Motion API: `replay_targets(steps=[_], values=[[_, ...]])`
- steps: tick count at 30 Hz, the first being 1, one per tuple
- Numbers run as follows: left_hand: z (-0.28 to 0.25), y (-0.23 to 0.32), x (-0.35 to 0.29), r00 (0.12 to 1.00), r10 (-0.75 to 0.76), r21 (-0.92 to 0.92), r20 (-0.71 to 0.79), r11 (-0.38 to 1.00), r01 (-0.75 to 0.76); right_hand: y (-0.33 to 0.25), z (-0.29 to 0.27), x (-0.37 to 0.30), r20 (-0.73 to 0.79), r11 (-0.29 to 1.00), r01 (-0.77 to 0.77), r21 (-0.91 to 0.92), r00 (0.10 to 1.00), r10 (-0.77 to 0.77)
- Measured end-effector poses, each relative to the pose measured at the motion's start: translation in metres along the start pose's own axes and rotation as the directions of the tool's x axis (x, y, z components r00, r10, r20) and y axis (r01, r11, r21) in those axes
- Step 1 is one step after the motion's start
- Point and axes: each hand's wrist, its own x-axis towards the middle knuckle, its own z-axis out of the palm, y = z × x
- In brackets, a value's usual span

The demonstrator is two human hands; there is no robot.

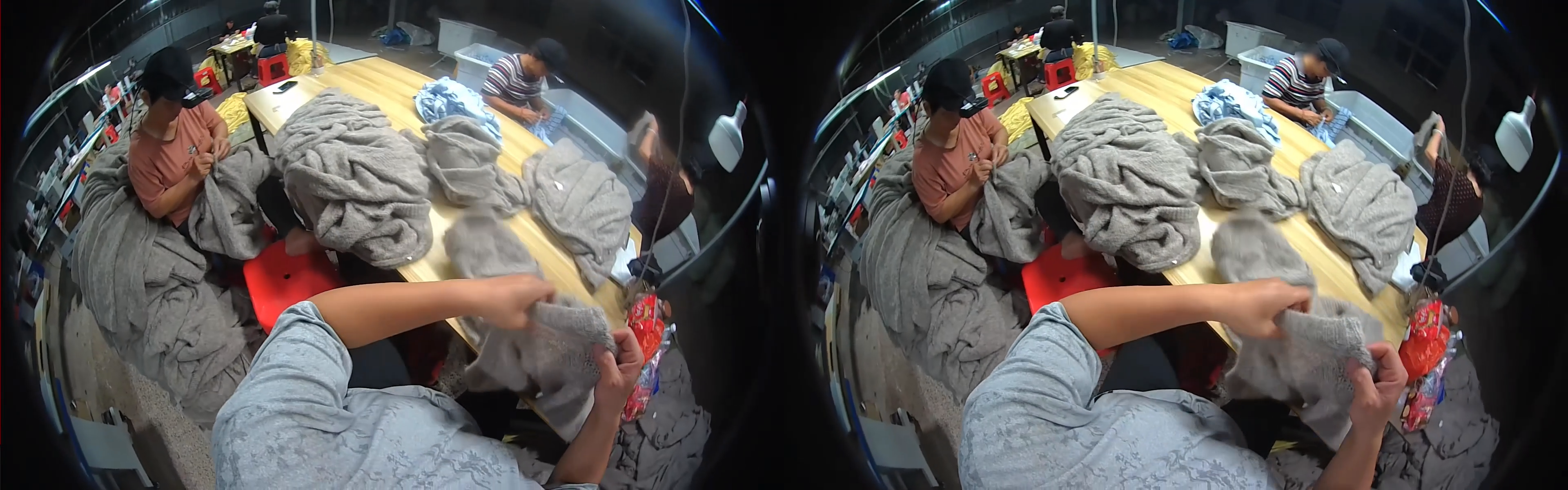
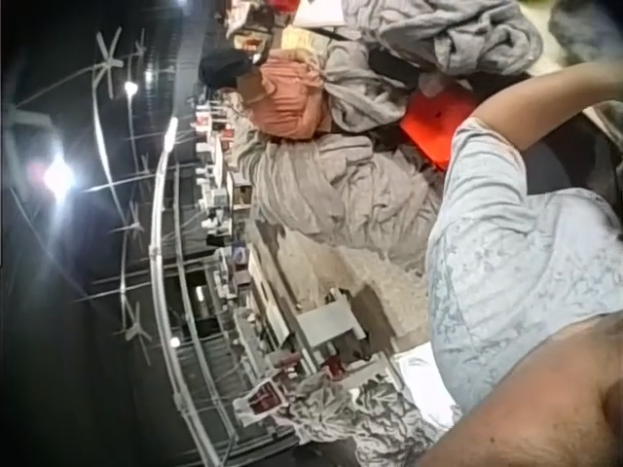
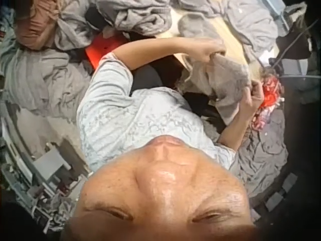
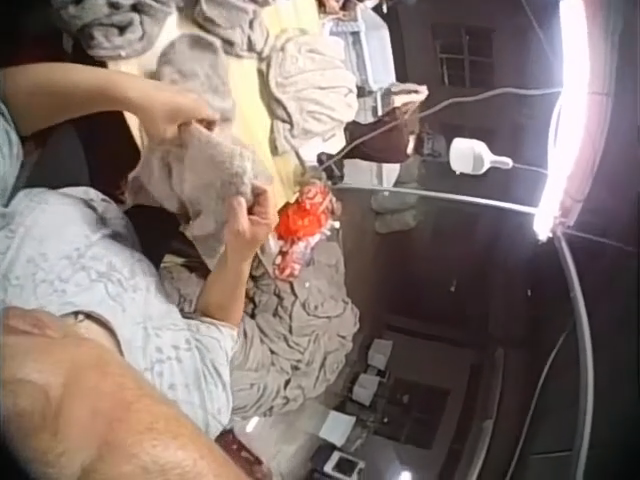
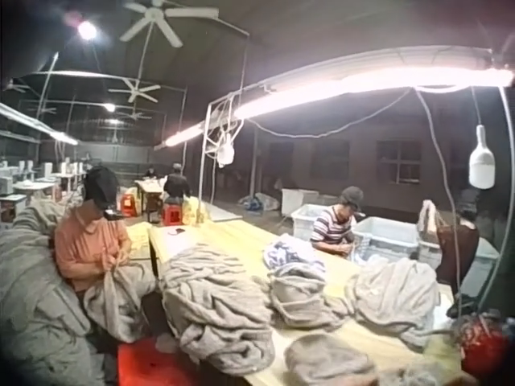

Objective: Inspecting grey fabric garments for loose threads or defects and folding them.

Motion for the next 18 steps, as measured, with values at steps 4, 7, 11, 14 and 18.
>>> replay_targets(steps=[4, 7, 11, 14, 18], values=[[0.027, -0.055, -0.001, 0.993, -0.113, 0.279, 0.038, 0.955, 0.098, -0.015, -0.037, -0.017, -0.193, 0.994, 0.105, -0.038, 0.975, -0.111], [0.028, -0.092, 0.009, 0.95, -0.291, 0.299, -0.111, 0.902, 0.312, -0.019, -0.063, -0.02, -0.279, 0.981, 0.124, 0.152, 0.957, -0.078], [0.001, -0.111, 0.055, 0.915, -0.368, 0.546, -0.167, 0.738, 0.397, -0.017, -0.11, -0.023, -0.388, 0.985, 0.137, -0.107, 0.906, -0.168], [-0.052, -0.083, 0.13, 0.86, -0.473, 0.66, -0.189, 0.588, 0.468, -0.023, -0.157, -0.018, -0.432, 0.936, 0.168, -0.311, 0.852, -0.296], [-0.112, -0.007, 0.228, 0.877, 0.342, 0.465, -0.338, 0.871, -0.16, -0.064, -0.188, -0.004, -0.769, 0.912, 0.186, -0.365, 0.492, -0.408]])
